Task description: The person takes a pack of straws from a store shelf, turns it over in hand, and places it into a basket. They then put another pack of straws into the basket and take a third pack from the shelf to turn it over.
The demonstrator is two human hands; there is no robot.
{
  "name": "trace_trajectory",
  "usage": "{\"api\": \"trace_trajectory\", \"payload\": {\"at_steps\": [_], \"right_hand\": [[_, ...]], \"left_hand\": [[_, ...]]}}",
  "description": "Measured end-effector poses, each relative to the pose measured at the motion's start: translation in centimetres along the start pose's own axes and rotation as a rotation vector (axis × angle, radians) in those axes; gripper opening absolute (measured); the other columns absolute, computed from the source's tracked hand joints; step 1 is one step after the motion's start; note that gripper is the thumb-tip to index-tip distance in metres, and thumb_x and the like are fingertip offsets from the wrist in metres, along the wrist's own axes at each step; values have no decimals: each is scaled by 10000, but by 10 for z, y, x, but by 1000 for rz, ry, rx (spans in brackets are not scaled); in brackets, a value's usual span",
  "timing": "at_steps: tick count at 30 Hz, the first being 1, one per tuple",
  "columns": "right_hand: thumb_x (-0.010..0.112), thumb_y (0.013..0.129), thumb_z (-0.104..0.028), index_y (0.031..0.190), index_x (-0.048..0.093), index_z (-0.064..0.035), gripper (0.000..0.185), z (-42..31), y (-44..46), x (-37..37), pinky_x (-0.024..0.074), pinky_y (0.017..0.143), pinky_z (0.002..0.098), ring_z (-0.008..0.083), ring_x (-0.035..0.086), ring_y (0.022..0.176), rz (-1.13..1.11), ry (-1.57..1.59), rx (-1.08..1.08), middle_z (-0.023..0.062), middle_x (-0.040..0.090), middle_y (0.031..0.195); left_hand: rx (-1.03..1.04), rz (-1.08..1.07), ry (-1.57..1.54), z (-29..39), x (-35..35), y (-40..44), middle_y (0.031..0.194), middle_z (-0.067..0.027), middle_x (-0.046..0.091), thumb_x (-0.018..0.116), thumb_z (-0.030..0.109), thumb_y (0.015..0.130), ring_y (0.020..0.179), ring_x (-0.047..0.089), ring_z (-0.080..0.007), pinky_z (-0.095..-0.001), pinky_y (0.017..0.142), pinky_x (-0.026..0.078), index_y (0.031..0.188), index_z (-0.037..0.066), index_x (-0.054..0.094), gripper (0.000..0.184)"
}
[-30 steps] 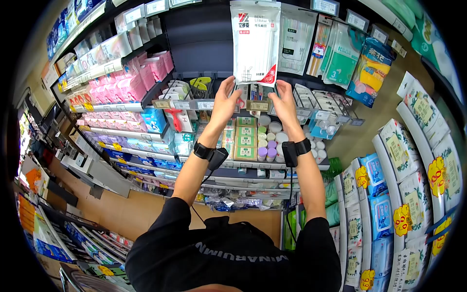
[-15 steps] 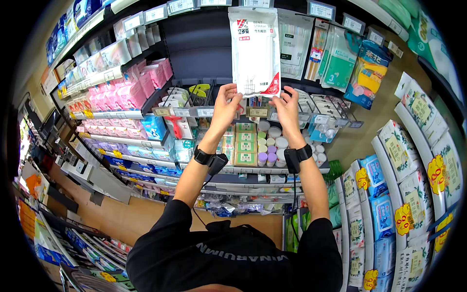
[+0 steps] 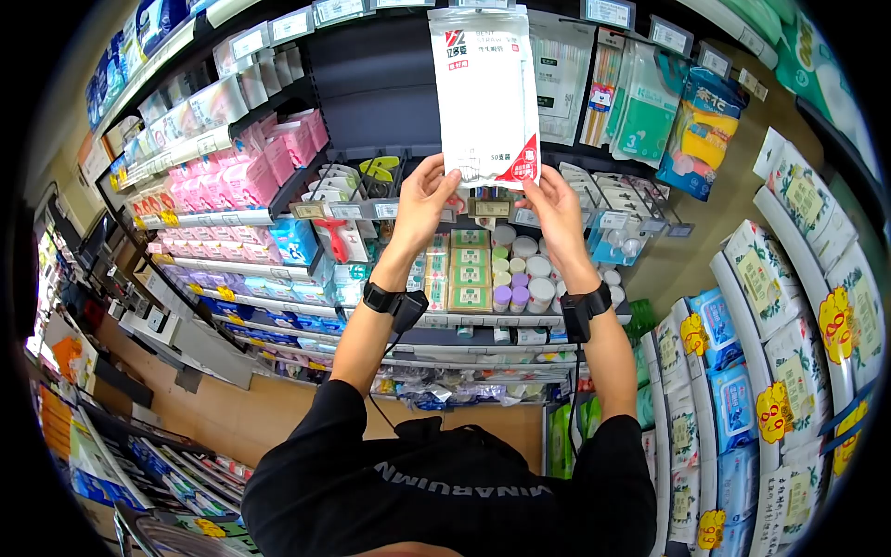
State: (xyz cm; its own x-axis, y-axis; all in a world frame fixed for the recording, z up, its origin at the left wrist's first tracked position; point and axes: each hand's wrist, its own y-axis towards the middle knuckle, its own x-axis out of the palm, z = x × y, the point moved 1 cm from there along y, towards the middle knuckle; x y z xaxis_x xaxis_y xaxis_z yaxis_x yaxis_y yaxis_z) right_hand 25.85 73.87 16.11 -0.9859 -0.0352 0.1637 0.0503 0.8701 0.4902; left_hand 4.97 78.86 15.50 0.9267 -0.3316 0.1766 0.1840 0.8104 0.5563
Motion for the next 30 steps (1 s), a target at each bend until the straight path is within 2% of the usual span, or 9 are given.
{"api": "trace_trajectory", "payload": {"at_steps": [2, 14, 16, 24, 27, 30], "right_hand": [[581, 987, -99, 1268, 559, 13, 303, -7, -3, 4, 507, 794, 275, 119, 639, 971, 6, -3, -32, 80, 680, 1141], [569, 984, -66, 1262, 542, 36, 297, -37, -34, 6, 493, 790, 269, 126, 626, 971, -62, -24, -41, 91, 665, 1149], [568, 983, -61, 1256, 541, 41, 293, -41, -40, 6, 493, 785, 268, 131, 628, 966, -66, -22, -51, 100, 665, 1146], [573, 986, -75, 1228, 542, 55, 276, -60, -62, 11, 518, 765, 277, 149, 654, 927, -78, -104, -130, 123, 674, 1085], [572, 985, -71, 1211, 543, 52, 259, -62, -74, 13, 517, 765, 278, 144, 650, 914, -73, -111, -107, 118, 671, 1070], [577, 982, -66, 1210, 540, 52, 260, -57, -89, 9, 512, 773, 270, 133, 637, 880, -65, -117, -89, 113, 668, 1075]], "left_hand": [[20, -9, -1, 6, 2, -3, 1192, -117, 638, 633, 105, 967, 1032, 622, -124, -261, 904, 500, 1270, -57, 529, 359], [52, -42, 36, 45, 9, -35, 1144, -88, 647, 665, 133, 955, 1024, 620, -106, -250, 911, 498, 1254, -41, 541, 368], [56, -64, 29, 50, 10, -41, 1212, -122, 633, 654, 142, 963, 1088, 611, -133, -268, 930, 492, 1266, -47, 534, 377], [56, -96, -5, 64, 15, -57, 1203, -116, 627, 653, 124, 960, 1097, 601, -132, -260, 924, 489, 1277, -45, 520, 383], [38, -73, -28, 65, 17, -67, 1135, -83, 648, 683, 89, 933, 1017, 616, -101, -245, 897, 492, 1232, -29, 540, 352], [26, -112, -59, 64, 18, -77, 1224, -111, 610, 692, 62, 915, 1045, 608, -114, -251, 906, 487, 1304, -35, 489, 449]]}}
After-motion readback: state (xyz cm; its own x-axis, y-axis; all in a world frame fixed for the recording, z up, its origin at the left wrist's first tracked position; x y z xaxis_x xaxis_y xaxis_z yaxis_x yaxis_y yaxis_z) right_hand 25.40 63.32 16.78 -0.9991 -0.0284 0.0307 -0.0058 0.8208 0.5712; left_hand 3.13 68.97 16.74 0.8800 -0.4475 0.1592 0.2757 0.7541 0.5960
